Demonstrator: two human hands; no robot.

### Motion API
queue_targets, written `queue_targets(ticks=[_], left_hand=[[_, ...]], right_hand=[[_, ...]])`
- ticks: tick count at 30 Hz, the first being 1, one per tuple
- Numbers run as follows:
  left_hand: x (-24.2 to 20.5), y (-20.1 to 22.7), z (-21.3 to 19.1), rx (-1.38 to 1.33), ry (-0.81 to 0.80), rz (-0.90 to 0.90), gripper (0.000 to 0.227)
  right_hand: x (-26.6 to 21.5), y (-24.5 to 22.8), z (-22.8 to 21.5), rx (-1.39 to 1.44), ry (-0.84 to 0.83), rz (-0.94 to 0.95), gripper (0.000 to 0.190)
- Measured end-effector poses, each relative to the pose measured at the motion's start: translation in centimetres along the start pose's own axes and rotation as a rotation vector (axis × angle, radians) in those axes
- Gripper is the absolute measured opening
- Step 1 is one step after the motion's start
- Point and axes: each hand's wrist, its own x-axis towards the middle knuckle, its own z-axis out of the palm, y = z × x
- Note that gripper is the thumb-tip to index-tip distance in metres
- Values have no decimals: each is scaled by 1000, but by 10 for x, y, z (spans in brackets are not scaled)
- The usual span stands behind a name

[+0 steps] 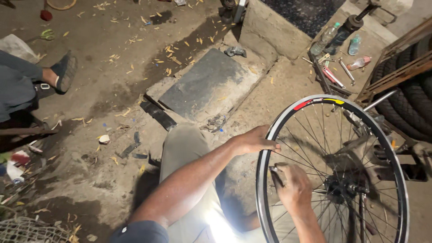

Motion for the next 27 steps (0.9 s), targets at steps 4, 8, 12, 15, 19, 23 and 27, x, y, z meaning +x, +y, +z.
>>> queue_targets(ticks=[4, 8, 12, 15, 19, 23, 27], left_hand=[[6, -1, 0, 61, -11, 28, 28], [4, -4, -2, -23, -14, -33, 29], [0, -2, -2, 20, 0, -74, 32], [2, 2, -2, -15, 13, -111, 34], [3, 2, 2, -27, -2, -63, 35], [1, 3, 0, 65, -52, 39, 34], [-1, 0, 1, 12, -23, 29, 33]], right_hand=[[-1, -4, 14, -133, 122, -30, 27], [2, 0, 1, -95, -50, -6, 27], [10, 19, -31, -29, -189, -90, 27], [19, 25, -37, 229, -213, -39, 32], [24, 18, -21, 450, -382, 265, 26], [18, 5, -16, 402, -320, 254, 29], [10, -9, -4, 0, 2, -57, 25]])
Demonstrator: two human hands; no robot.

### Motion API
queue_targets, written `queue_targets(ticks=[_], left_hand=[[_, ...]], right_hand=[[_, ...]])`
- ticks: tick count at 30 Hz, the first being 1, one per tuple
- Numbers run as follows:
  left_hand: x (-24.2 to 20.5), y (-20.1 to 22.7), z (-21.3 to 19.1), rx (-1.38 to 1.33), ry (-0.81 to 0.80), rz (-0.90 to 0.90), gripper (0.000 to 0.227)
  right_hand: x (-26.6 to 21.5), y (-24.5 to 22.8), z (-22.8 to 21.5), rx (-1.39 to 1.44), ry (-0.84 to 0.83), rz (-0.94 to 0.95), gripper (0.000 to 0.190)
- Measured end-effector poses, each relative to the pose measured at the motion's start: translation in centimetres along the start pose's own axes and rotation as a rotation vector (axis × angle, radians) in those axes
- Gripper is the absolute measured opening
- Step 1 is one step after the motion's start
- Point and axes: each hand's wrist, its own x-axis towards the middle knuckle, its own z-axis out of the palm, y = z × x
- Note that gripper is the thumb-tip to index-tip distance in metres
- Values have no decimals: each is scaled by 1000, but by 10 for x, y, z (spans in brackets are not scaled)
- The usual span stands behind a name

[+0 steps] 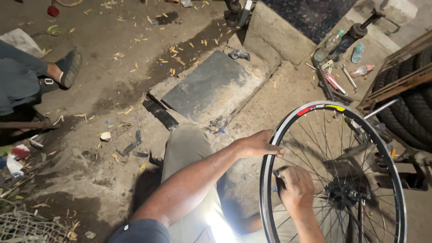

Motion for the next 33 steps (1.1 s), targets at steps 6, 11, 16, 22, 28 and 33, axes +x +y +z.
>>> queue_targets(ticks=[6, 11, 16, 22, 28, 33], left_hand=[[3, -2, -2, 207, 39, -17, 39], [2, 2, -2, 238, 50, 12, 39], [1, 4, 0, 80, -11, -41, 37], [3, 20, 15, -117, 159, -97, 53], [-5, 18, 54, 50, 350, -66, 50], [4, -2, 46, 13, 307, -8, 37]], right_hand=[[1, 12, -4, -105, -113, 57, 21], [10, 40, -25, 406, -382, 308, 21], [9, 22, -10, 280, -550, 528, 32], [7, 9, -7, 178, -120, 93, 61], [23, 37, 17, 36, 190, 301, 36], [28, 33, 18, -91, 96, 126, 29]])
